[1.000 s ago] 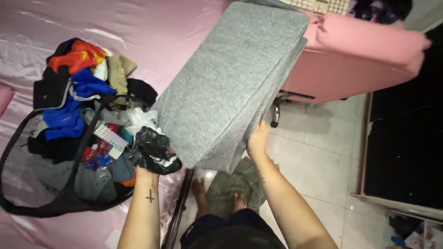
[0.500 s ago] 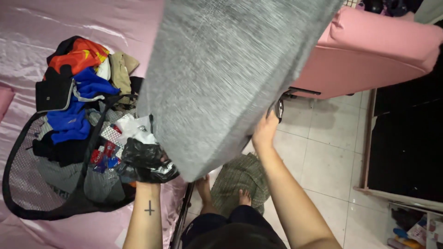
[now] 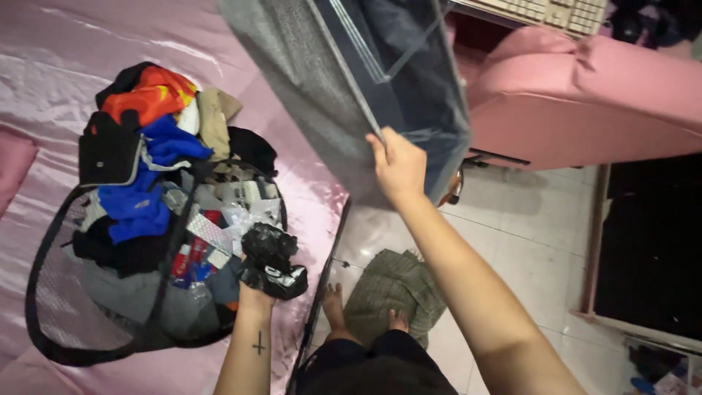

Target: Transfer clothes and electronic items from a laundry basket and a bin onto a bed and then back into a bin.

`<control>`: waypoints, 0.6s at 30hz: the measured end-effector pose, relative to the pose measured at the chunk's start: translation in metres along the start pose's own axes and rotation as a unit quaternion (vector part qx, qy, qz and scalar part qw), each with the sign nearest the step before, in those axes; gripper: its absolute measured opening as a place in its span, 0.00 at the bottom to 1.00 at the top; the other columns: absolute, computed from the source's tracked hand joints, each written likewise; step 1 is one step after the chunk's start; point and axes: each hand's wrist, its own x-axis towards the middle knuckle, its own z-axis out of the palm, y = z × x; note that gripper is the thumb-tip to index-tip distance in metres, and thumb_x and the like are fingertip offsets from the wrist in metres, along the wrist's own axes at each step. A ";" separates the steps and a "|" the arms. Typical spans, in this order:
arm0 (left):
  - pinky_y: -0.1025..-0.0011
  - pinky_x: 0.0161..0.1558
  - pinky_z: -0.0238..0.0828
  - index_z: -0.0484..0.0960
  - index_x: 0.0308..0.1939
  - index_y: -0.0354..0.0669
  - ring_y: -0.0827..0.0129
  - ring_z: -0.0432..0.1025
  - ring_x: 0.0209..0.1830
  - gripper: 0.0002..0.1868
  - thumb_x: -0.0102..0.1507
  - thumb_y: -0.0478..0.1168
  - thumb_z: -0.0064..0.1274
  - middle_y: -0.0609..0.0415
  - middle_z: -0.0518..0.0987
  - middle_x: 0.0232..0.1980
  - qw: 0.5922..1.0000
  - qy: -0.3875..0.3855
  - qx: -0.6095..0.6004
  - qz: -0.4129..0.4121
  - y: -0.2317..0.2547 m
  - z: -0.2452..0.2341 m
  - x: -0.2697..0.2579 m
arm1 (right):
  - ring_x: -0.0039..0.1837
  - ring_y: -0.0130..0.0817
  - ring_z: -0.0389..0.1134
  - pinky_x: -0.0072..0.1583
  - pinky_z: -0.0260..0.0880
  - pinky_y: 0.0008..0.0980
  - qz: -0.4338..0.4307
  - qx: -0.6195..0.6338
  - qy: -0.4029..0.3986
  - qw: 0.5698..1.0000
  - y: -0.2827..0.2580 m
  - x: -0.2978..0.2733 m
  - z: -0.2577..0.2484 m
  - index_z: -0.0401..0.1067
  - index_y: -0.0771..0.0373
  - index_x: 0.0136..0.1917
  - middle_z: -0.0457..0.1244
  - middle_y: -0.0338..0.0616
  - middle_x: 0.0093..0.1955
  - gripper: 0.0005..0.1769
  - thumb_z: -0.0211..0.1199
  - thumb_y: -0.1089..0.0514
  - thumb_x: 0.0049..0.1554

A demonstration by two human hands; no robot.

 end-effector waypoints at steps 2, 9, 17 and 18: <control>0.68 0.41 0.72 0.76 0.40 0.45 0.62 0.73 0.38 0.15 0.72 0.50 0.44 0.53 0.78 0.38 0.996 -0.048 0.075 0.018 0.016 0.016 -0.002 | 0.40 0.56 0.67 0.41 0.64 0.50 0.010 -0.099 -0.030 0.995 -0.001 0.021 0.022 0.65 0.63 0.37 0.63 0.54 0.35 0.20 0.65 0.49 0.63; 0.69 0.45 0.75 0.79 0.52 0.38 0.66 0.76 0.43 0.15 0.65 0.41 0.49 0.53 0.82 0.45 0.841 -0.059 0.501 0.196 0.057 0.009 0.017 | 0.40 0.56 0.69 0.42 0.68 0.51 -0.012 -0.104 -0.160 0.981 0.048 -0.027 0.159 0.68 0.61 0.39 0.66 0.54 0.39 0.17 0.63 0.47 0.61; 0.59 0.47 0.77 0.75 0.55 0.38 0.47 0.76 0.55 0.31 0.50 0.40 0.68 0.44 0.72 0.69 0.621 -0.089 0.725 0.283 0.087 0.094 0.049 | 0.46 0.58 0.70 0.48 0.69 0.54 0.033 -0.064 -0.379 0.923 0.064 -0.077 0.195 0.71 0.61 0.46 0.69 0.55 0.44 0.08 0.57 0.55 0.58; 0.59 0.47 0.77 0.75 0.55 0.38 0.47 0.76 0.55 0.31 0.50 0.40 0.68 0.44 0.72 0.69 0.623 -0.086 0.725 0.279 0.086 0.100 0.059 | 0.46 0.58 0.70 0.48 0.69 0.54 0.033 -0.064 -0.384 0.921 0.069 -0.083 0.196 0.71 0.61 0.46 0.69 0.55 0.44 0.08 0.57 0.55 0.58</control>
